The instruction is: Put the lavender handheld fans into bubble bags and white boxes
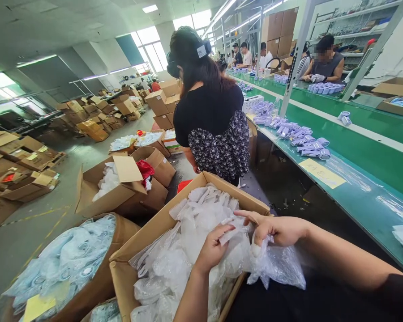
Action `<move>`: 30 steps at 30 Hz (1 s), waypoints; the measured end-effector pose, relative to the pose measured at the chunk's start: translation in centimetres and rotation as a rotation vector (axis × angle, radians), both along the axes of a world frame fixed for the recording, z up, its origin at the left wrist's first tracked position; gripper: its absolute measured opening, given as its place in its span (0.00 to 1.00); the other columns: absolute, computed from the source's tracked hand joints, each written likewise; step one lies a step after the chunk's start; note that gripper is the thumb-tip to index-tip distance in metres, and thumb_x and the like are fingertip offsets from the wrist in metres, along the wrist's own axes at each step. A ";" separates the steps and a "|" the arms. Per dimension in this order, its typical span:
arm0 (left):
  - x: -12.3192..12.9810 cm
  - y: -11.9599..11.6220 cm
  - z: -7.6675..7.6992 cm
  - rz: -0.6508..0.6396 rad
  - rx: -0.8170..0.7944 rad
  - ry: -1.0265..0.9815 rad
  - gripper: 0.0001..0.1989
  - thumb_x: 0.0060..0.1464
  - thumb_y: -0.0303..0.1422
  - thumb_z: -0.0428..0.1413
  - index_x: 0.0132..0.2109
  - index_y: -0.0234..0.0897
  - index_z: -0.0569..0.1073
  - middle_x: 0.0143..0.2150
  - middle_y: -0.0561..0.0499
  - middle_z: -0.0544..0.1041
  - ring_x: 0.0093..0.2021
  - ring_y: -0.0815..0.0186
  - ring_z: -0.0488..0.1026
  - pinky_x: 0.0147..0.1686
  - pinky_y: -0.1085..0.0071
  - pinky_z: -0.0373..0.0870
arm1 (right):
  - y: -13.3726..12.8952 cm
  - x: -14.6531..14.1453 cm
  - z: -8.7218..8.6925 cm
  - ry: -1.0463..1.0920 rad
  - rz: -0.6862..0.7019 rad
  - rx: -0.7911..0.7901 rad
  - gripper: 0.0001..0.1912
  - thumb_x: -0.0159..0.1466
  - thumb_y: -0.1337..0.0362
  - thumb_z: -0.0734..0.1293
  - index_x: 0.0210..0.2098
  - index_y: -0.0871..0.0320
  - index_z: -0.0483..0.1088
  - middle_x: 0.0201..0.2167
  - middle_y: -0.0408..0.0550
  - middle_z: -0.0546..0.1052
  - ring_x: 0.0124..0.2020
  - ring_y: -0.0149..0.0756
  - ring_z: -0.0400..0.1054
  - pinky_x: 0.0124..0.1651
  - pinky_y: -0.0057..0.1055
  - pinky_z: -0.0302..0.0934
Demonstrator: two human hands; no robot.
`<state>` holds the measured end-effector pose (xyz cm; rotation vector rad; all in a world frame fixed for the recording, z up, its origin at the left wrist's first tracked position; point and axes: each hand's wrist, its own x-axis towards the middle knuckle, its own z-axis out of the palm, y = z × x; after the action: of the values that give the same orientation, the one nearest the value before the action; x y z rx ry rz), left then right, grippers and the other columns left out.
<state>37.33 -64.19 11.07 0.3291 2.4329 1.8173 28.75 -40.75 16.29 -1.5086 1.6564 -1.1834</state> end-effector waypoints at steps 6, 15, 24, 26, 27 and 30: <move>0.9 1.0 -1.3 -0.046 0.103 -0.088 0.13 0.52 0.33 0.55 0.45 0.38 0.76 0.45 0.44 0.74 0.47 0.59 0.70 0.50 0.62 0.63 | -1.7 -0.3 -2.0 0.087 -0.065 -0.066 0.22 0.54 0.78 0.59 0.44 0.56 0.73 0.52 0.52 0.69 0.54 0.40 0.62 0.54 0.38 0.57; 1.6 -1.4 -4.3 0.402 0.363 -0.250 0.11 0.51 0.37 0.56 0.40 0.35 0.72 0.34 0.51 0.75 0.34 0.68 0.70 0.37 0.72 0.66 | 4.2 -2.2 -0.2 -0.138 -0.331 -0.123 0.12 0.60 0.57 0.65 0.36 0.60 0.72 0.40 0.53 0.71 0.47 0.42 0.64 0.52 0.37 0.57; -0.5 2.9 -0.5 0.353 0.319 -0.020 0.12 0.51 0.38 0.57 0.40 0.37 0.69 0.35 0.51 0.73 0.36 0.66 0.70 0.39 0.70 0.67 | 0.8 2.2 -2.0 -0.561 -0.225 -0.194 0.12 0.53 0.57 0.72 0.32 0.59 0.73 0.52 0.53 0.66 0.52 0.41 0.62 0.52 0.36 0.56; -0.1 4.0 0.4 0.169 0.154 0.023 0.08 0.51 0.35 0.57 0.38 0.36 0.71 0.35 0.50 0.73 0.37 0.65 0.70 0.40 0.70 0.66 | 0.5 2.2 -2.8 -0.597 -0.267 -0.184 0.13 0.52 0.57 0.73 0.32 0.60 0.72 0.46 0.52 0.69 0.47 0.39 0.65 0.48 0.33 0.59; 0.2 4.5 0.8 0.082 0.093 0.037 0.08 0.51 0.34 0.57 0.38 0.36 0.72 0.35 0.49 0.74 0.38 0.64 0.69 0.41 0.69 0.65 | 0.7 2.2 -3.2 -0.618 -0.288 -0.184 0.14 0.52 0.57 0.73 0.31 0.61 0.72 0.42 0.50 0.70 0.43 0.37 0.66 0.45 0.31 0.60; 1.3 6.2 0.8 -0.016 0.007 -0.006 0.10 0.51 0.32 0.55 0.43 0.36 0.72 0.38 0.47 0.74 0.39 0.63 0.69 0.40 0.69 0.65 | 2.5 2.4 -4.5 -0.599 -0.441 -0.169 0.15 0.51 0.56 0.73 0.31 0.62 0.71 0.34 0.46 0.70 0.34 0.32 0.65 0.37 0.26 0.59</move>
<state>38.63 -58.03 11.88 0.3430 2.4137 1.8174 31.11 -38.29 11.75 -0.7558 1.5185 -1.8306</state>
